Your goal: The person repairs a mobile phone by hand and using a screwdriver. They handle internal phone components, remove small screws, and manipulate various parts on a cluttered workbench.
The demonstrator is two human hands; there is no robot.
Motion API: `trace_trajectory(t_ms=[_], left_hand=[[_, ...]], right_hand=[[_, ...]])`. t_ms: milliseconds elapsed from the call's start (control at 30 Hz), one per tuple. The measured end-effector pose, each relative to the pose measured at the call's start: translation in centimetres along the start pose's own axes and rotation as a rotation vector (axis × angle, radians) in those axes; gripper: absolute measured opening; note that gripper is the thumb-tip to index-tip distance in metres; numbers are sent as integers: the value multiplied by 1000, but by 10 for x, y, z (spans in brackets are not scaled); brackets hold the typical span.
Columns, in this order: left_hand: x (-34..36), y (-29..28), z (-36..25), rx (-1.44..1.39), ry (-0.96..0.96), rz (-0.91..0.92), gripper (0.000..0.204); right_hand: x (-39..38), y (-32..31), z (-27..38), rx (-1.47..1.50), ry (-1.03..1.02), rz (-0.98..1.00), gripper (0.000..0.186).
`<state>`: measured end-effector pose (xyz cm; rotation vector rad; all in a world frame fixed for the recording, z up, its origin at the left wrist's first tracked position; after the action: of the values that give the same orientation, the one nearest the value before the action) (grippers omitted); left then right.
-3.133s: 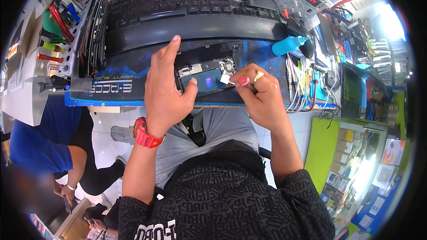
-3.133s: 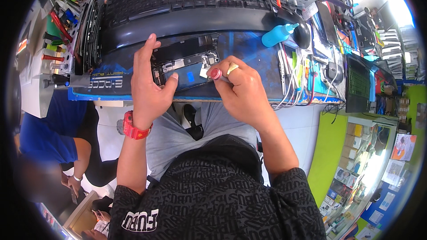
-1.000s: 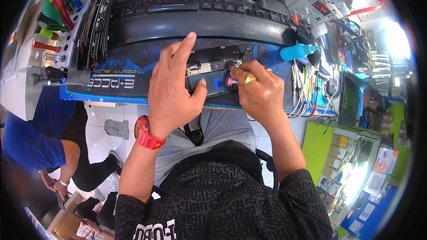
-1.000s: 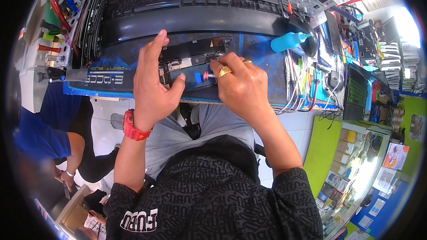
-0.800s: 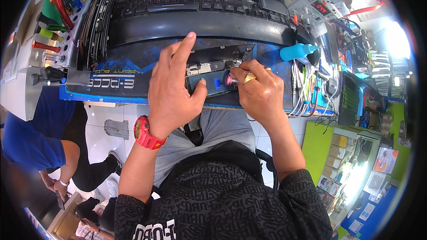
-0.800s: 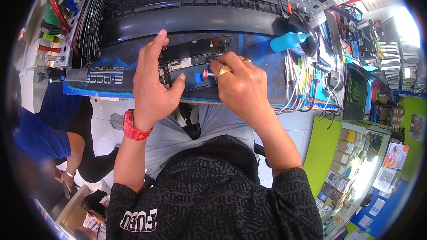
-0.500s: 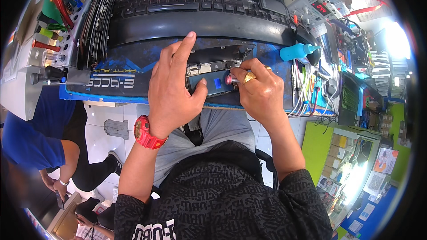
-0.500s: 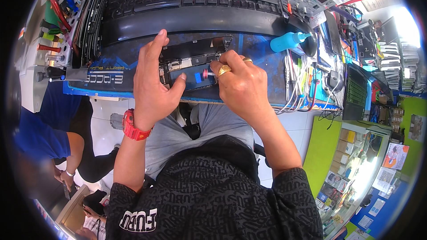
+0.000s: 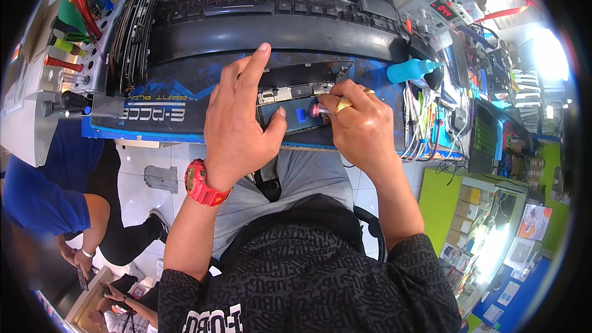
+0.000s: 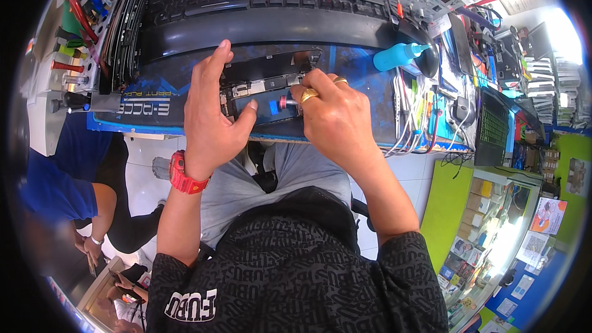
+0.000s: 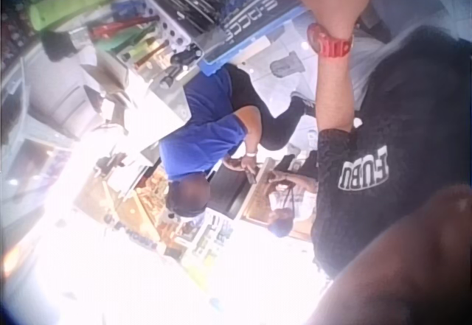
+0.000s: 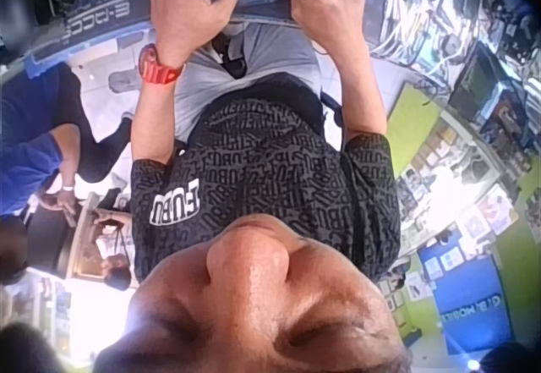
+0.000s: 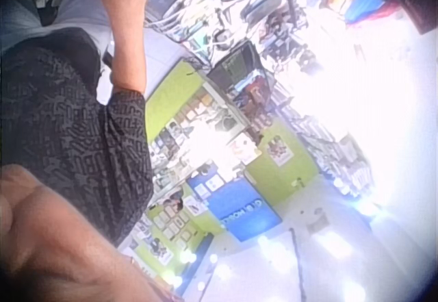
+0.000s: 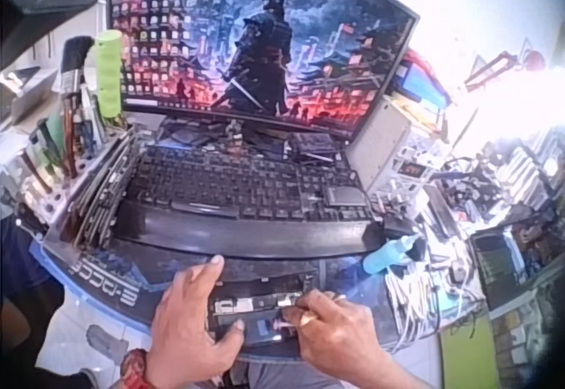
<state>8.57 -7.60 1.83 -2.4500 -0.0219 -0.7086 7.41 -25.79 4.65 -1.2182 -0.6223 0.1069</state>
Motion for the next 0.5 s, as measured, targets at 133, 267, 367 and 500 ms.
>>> trace_trajectory(t_ms=[133,267,367,500], left_hand=[[-1,0,1,2,-6,11,93],[0,0,0,6,-27,42,92],[0,1,0,5,-33,42,92],[0,1,0,12,-20,38,93]], right_hand=[[2,0,2,-9,-1,8,23],[4,-1,3,-17,-1,25,20],[3,0,4,-17,-34,27,21],[2,0,3,-5,-39,35,21]])
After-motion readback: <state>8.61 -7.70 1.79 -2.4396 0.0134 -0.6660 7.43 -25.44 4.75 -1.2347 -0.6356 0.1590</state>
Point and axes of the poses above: each hand's wrist, its own x-axis towards the middle knuckle, its own y-axis out of the palm, z = x × y, the point moved 8 cm from there along x, towards the middle knuckle, and after that the axes turned 1 degree about -x, right-handed, at the moved point
